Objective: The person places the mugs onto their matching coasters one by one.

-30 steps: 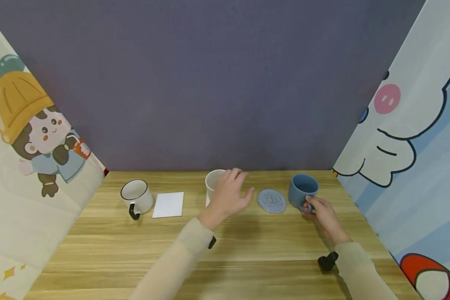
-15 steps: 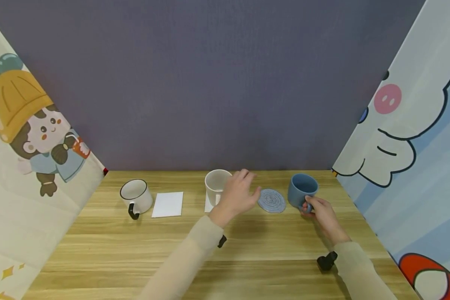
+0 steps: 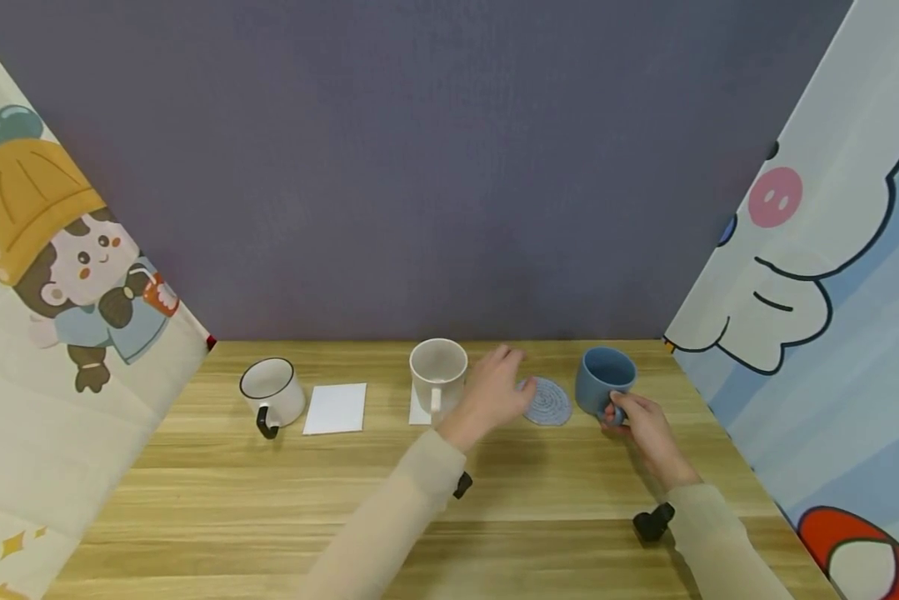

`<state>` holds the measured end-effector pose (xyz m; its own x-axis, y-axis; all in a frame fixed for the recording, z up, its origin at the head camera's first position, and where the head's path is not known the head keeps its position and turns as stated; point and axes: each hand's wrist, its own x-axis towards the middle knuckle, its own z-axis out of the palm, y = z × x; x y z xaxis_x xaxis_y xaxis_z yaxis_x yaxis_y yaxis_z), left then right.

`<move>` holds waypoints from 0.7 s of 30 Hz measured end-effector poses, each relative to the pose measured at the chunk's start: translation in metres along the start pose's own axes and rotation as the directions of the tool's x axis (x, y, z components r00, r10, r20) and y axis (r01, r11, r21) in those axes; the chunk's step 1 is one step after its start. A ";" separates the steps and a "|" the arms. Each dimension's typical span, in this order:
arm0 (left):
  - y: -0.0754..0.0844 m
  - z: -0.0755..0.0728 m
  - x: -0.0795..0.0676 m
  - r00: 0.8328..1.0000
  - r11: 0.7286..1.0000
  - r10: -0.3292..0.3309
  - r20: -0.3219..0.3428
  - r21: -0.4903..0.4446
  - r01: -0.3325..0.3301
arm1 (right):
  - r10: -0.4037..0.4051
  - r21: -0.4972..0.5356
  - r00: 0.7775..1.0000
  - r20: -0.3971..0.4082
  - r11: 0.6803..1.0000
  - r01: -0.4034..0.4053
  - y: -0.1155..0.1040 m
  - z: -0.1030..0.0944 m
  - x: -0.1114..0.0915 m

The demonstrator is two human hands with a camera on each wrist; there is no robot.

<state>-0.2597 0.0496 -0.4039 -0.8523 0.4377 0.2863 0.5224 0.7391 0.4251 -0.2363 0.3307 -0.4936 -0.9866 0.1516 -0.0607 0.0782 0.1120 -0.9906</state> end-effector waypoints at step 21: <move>0.001 0.036 0.001 0.997 0.998 -0.049 0.063 -0.032 0.051 | 0.008 0.014 1.000 0.017 1.000 -0.008 -0.003 -0.002 -0.005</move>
<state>-0.2607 0.0695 -0.4345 -0.8767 0.4325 0.2106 0.4790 0.7439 0.4661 -0.2309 0.3312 -0.4899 -0.9882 0.1360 -0.0707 0.0843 0.0966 -0.9917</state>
